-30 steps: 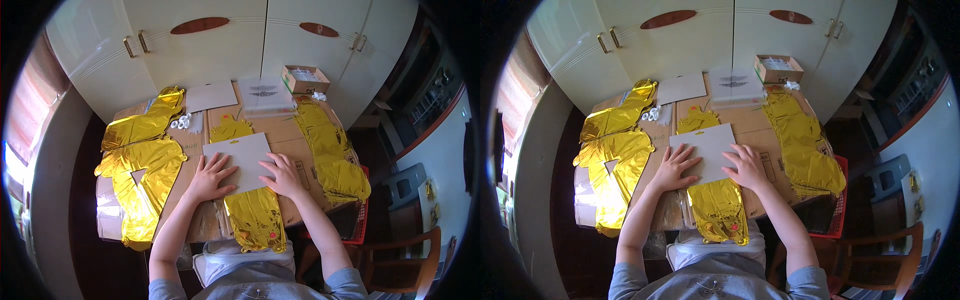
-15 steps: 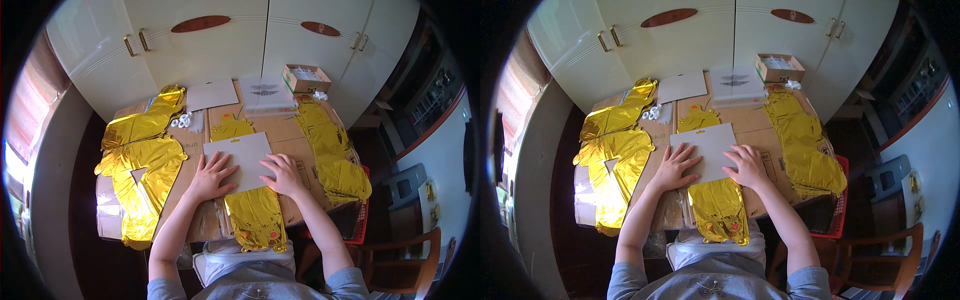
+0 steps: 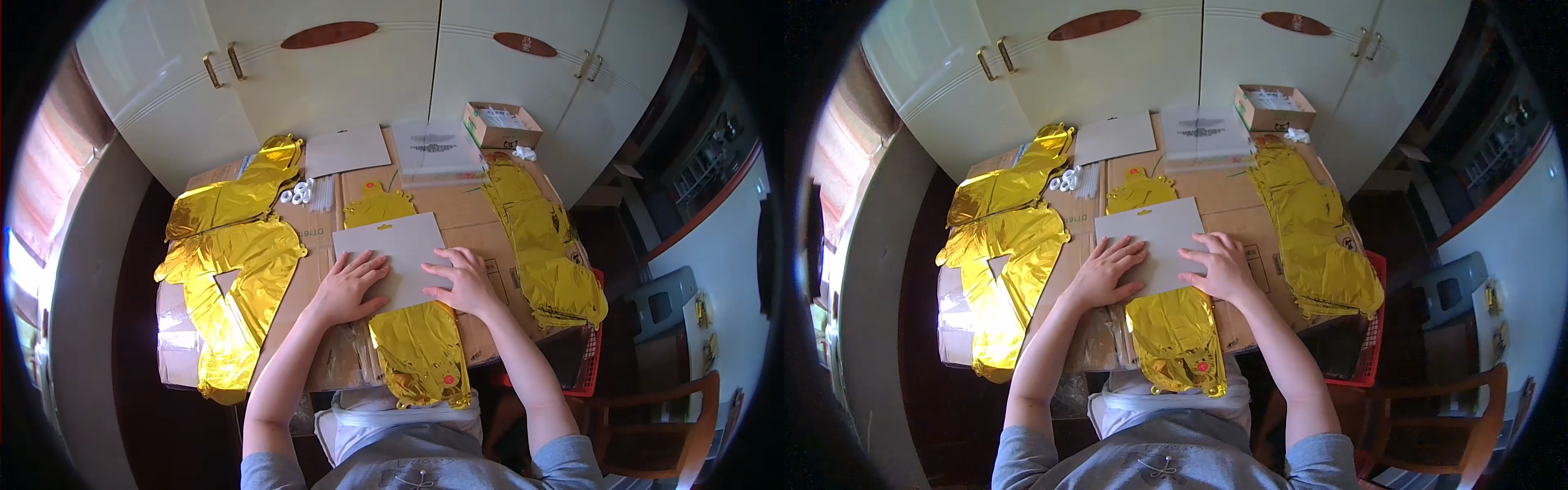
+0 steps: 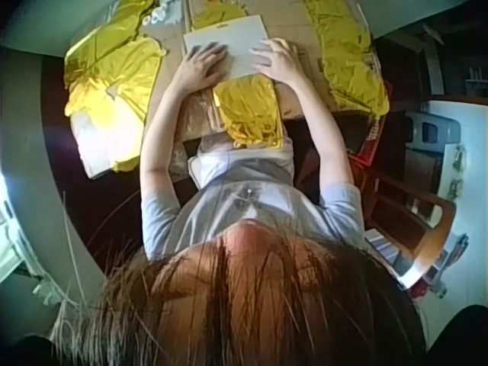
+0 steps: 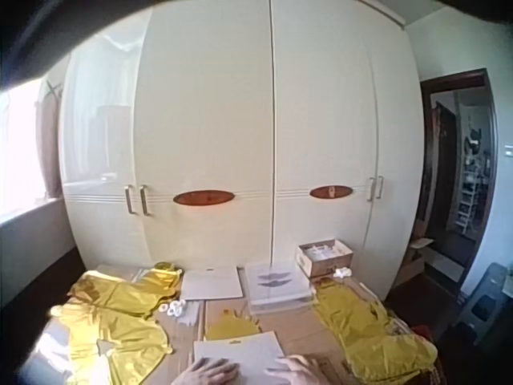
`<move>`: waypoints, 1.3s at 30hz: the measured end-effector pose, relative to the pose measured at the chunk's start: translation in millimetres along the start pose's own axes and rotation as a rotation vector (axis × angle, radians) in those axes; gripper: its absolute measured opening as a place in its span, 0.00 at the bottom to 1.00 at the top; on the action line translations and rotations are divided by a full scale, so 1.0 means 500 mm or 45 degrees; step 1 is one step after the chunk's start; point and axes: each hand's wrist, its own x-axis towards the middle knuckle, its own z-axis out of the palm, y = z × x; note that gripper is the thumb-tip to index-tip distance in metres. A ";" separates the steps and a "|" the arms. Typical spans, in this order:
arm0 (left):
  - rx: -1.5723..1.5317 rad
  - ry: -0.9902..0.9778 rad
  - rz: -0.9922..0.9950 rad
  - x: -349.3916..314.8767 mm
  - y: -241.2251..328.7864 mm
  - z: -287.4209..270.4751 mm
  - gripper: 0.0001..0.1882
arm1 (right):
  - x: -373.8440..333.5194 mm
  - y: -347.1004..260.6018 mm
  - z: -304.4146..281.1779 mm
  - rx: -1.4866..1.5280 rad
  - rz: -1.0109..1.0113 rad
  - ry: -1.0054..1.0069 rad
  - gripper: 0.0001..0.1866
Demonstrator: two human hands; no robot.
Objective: Folding gold foil balloons and placing them into plastic packaging with a backing card.
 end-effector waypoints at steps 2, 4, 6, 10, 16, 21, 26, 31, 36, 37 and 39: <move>0.009 -0.003 -0.004 -0.001 0.001 -0.001 0.30 | 0.000 0.001 0.001 0.001 0.008 -0.011 0.26; 0.021 -0.009 0.037 -0.001 0.005 0.000 0.27 | 0.000 0.000 0.001 -0.006 0.018 -0.019 0.27; 0.092 -0.043 0.088 -0.001 0.012 0.003 0.25 | 0.000 0.003 0.003 -0.022 0.034 -0.040 0.28; 0.217 -0.116 0.150 -0.002 0.016 0.008 0.24 | 0.001 -0.004 -0.003 -0.074 0.051 -0.066 0.29; 0.213 -0.141 0.139 -0.002 0.018 0.007 0.22 | 0.000 -0.007 -0.003 -0.105 0.056 -0.095 0.31; 0.206 -0.133 0.142 -0.001 0.018 0.007 0.22 | -0.005 -0.005 -0.001 -0.130 0.042 -0.090 0.31; 0.172 -0.124 0.095 -0.006 0.026 0.001 0.22 | -0.005 -0.010 -0.003 -0.125 0.022 -0.077 0.31; 0.182 -0.057 0.126 -0.008 0.020 0.012 0.23 | -0.007 -0.016 -0.008 -0.142 0.032 -0.090 0.31; 0.179 -0.043 0.112 -0.007 0.023 0.012 0.23 | -0.007 -0.015 -0.003 -0.153 0.018 -0.044 0.30; 0.178 -0.042 0.104 -0.007 0.023 0.012 0.24 | -0.006 -0.015 -0.002 -0.147 0.015 -0.036 0.30; 0.176 -0.041 0.087 -0.006 0.023 0.013 0.24 | -0.006 -0.014 0.000 -0.148 0.016 -0.033 0.29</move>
